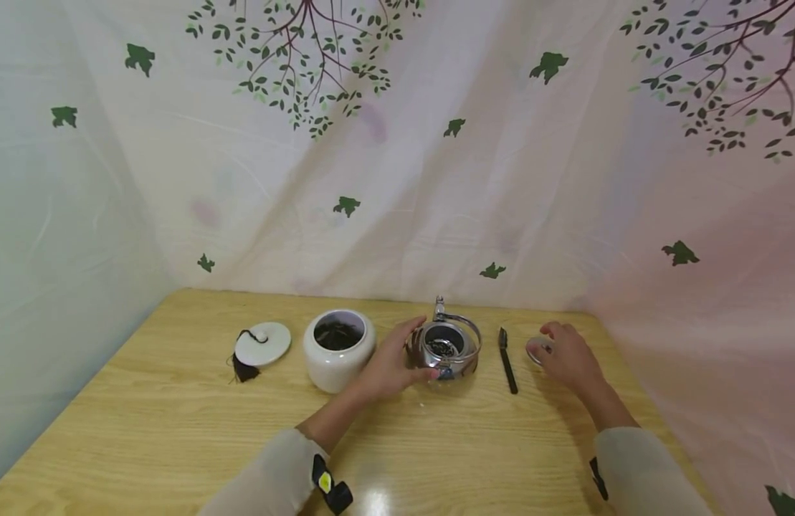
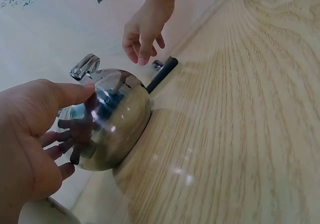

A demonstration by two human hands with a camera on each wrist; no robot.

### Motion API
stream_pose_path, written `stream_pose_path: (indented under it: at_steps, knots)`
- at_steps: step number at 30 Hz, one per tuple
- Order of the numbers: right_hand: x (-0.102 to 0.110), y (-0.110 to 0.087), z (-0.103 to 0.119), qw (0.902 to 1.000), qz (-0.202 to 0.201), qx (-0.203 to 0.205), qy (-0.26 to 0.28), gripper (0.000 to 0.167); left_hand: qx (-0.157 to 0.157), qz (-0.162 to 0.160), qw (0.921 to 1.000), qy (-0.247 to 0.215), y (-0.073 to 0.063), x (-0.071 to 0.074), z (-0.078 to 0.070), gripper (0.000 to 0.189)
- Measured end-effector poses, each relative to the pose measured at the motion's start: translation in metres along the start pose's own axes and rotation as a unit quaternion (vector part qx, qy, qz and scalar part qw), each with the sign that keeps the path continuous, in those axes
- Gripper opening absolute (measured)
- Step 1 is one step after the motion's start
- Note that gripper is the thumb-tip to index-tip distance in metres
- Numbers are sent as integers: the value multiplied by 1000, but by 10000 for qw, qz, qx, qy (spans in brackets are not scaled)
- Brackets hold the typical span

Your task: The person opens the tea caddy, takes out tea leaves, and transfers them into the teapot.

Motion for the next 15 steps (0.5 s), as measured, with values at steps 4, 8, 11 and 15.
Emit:
stream_pose_path:
  at_steps: [4,8,11,15]
  knots:
    - [-3,2,2,10000,16,53,-73,56,223,-88,9996,-124,0,0,10,95]
    - [-6,4,2,9995,20,153,-257,54,374,-134,9990,-211,1,0,15,96]
    - [-8,4,0,9989,51,216,-406,49,426,-143,9985,-323,2,-1,16,94]
    - [-10,4,-2,9985,11,264,-474,42,452,-167,9980,-421,3,-2,18,92]
Point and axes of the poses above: each hand's wrist, its own y-axis towards the middle knuckle, its own x-axis out of the back of the hand, z = x × y, the point moved 6 cm from there along y, towards the middle knuckle, and after that the axes turned 9 degrees about -y, right-handed, at the moved point
